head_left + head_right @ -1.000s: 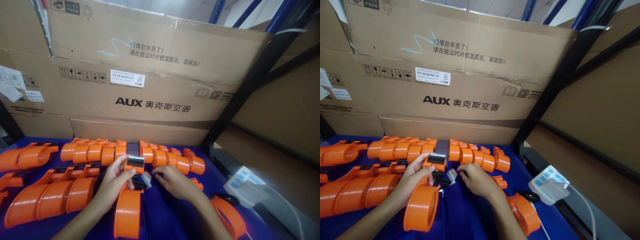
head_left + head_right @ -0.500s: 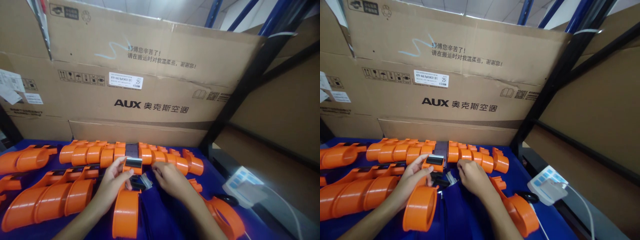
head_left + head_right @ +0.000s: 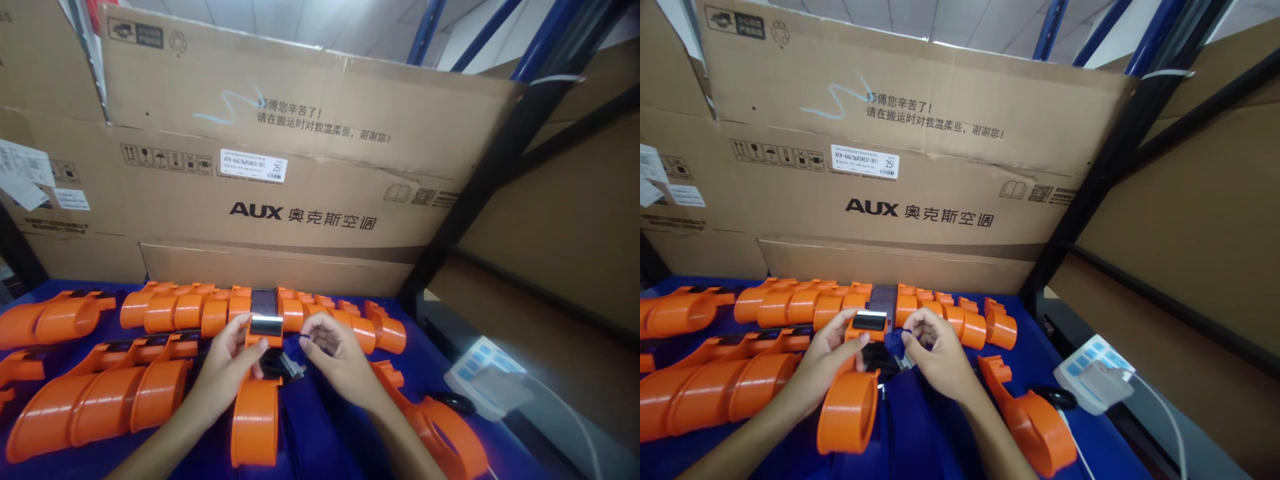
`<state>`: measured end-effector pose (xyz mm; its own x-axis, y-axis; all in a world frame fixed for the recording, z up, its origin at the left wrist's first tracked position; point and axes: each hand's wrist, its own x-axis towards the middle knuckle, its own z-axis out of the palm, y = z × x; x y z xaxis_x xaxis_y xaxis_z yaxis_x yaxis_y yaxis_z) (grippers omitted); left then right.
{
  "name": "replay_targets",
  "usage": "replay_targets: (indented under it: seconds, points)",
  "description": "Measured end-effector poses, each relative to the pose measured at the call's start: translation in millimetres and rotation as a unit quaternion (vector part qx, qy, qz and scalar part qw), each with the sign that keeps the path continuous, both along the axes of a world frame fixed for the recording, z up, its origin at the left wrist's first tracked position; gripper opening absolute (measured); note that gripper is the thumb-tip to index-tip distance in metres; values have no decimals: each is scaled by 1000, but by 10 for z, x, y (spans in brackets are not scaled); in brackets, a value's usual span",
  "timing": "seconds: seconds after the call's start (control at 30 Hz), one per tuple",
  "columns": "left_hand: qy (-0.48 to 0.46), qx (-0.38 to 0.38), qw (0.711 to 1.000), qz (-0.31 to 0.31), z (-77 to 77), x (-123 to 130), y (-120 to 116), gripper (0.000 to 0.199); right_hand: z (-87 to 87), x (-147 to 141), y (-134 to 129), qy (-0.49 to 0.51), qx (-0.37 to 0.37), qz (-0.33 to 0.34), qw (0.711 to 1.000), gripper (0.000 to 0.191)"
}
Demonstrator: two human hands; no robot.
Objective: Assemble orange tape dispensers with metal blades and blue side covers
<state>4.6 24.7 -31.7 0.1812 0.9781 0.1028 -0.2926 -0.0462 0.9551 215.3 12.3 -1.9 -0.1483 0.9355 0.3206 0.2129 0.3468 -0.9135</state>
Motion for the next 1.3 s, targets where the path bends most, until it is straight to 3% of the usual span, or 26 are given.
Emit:
replay_targets:
  seconds: [0.23, 0.47, 0.77, 0.9, 1.07, 1.3]
  points:
    - [-1, 11, 1000, -9, -12, 26, -2, 41, -50, -136, -36, 116, -52, 13, 992, 24]
    - [4, 8, 1000, -4, -13, 13, -3, 43, -65, -194, -85, 105, -30, -3, 994, 29]
    - [1, 8, 1000, 7, -17, 12, 20, 42, -120, -231, -91, 40, 66, -27, 997, 23]
    - [7, 13, 1000, 5, -25, 12, 10, 40, -80, -243, -144, -21, 103, -47, 993, 11]
    - [18, 18, 1000, -6, -39, 19, -9, 37, -39, -222, -191, -183, 222, -76, 955, 9]
    - [13, 19, 1000, 0, -28, 29, -24, 39, -54, -209, -194, -255, 215, -53, 941, 14]
